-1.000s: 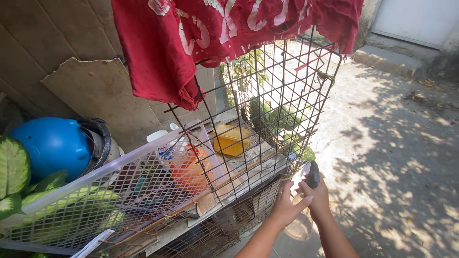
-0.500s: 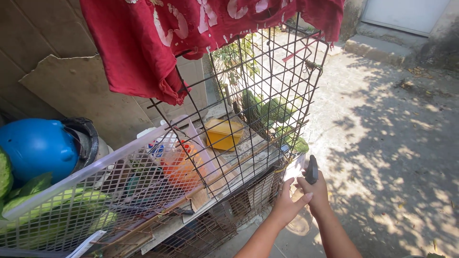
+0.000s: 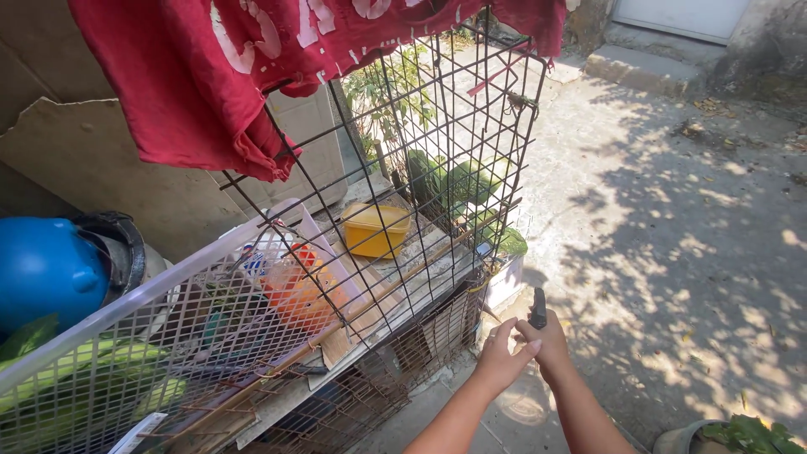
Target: Watering various potted plants using a manual spray bottle
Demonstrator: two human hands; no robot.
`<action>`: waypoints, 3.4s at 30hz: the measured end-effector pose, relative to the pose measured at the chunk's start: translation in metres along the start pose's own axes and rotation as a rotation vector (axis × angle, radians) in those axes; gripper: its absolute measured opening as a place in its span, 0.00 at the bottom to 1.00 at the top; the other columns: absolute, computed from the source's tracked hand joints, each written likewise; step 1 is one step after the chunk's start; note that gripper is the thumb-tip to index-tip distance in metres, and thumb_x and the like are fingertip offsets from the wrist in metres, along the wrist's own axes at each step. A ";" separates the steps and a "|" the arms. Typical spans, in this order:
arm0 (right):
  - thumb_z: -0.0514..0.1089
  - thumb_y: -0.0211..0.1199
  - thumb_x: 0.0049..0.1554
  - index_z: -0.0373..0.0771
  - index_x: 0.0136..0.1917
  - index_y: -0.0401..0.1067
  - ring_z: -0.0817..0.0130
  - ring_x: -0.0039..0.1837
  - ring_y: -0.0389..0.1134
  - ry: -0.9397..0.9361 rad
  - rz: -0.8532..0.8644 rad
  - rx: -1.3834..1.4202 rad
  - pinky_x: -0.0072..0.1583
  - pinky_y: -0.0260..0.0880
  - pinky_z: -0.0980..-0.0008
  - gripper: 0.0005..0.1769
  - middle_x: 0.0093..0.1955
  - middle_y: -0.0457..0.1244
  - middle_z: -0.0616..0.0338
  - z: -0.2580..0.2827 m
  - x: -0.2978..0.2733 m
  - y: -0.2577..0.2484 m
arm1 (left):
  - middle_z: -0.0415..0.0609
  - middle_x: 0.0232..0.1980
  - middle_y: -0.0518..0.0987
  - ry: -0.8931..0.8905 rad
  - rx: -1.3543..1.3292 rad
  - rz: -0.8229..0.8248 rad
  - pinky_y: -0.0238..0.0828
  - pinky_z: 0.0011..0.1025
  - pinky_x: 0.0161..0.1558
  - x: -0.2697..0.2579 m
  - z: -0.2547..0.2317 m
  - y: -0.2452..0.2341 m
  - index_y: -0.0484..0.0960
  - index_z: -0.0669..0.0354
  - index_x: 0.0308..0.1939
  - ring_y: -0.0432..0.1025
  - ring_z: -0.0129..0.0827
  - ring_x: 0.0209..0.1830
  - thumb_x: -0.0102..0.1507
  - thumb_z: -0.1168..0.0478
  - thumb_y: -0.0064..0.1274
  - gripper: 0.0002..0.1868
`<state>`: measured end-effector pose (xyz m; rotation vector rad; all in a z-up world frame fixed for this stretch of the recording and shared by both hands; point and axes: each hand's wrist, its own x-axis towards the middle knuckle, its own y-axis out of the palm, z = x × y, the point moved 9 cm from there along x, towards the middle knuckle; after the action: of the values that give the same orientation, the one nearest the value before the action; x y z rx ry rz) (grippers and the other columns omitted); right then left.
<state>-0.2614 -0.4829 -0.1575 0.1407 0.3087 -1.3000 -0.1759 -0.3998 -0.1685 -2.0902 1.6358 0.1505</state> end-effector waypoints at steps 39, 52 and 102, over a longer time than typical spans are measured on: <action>0.45 0.73 0.42 0.46 0.60 0.75 0.70 0.41 0.66 -0.054 -0.408 -0.221 0.44 0.64 0.72 0.30 0.35 0.66 0.58 0.033 0.022 -0.086 | 0.74 0.74 0.59 0.027 -0.407 -0.029 0.53 0.59 0.74 0.069 -0.022 -0.069 0.62 0.69 0.73 0.51 0.65 0.79 0.69 0.57 0.54 0.33; 0.42 0.74 0.45 0.43 0.64 0.74 0.56 0.47 0.76 -0.001 -0.183 -0.249 0.53 0.75 0.58 0.32 0.55 0.69 0.48 -0.026 0.096 -0.017 | 0.67 0.71 0.67 0.103 -0.317 0.108 0.60 0.53 0.71 0.132 0.004 -0.041 0.70 0.60 0.70 0.59 0.59 0.76 0.68 0.53 0.55 0.28; 0.43 0.68 0.45 0.44 0.44 0.69 0.70 0.41 0.64 -0.331 0.316 -0.309 0.45 0.61 0.67 0.13 0.38 0.64 0.64 -0.070 0.287 -0.092 | 0.50 0.79 0.56 -0.172 -0.422 -0.362 0.63 0.35 0.71 0.241 -0.035 0.126 0.52 0.45 0.79 0.59 0.38 0.78 0.54 0.41 0.65 0.55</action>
<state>-0.2933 -0.7539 -0.3040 -0.2768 0.1909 -0.9295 -0.2341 -0.6497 -0.2649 -2.5647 1.1745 0.5777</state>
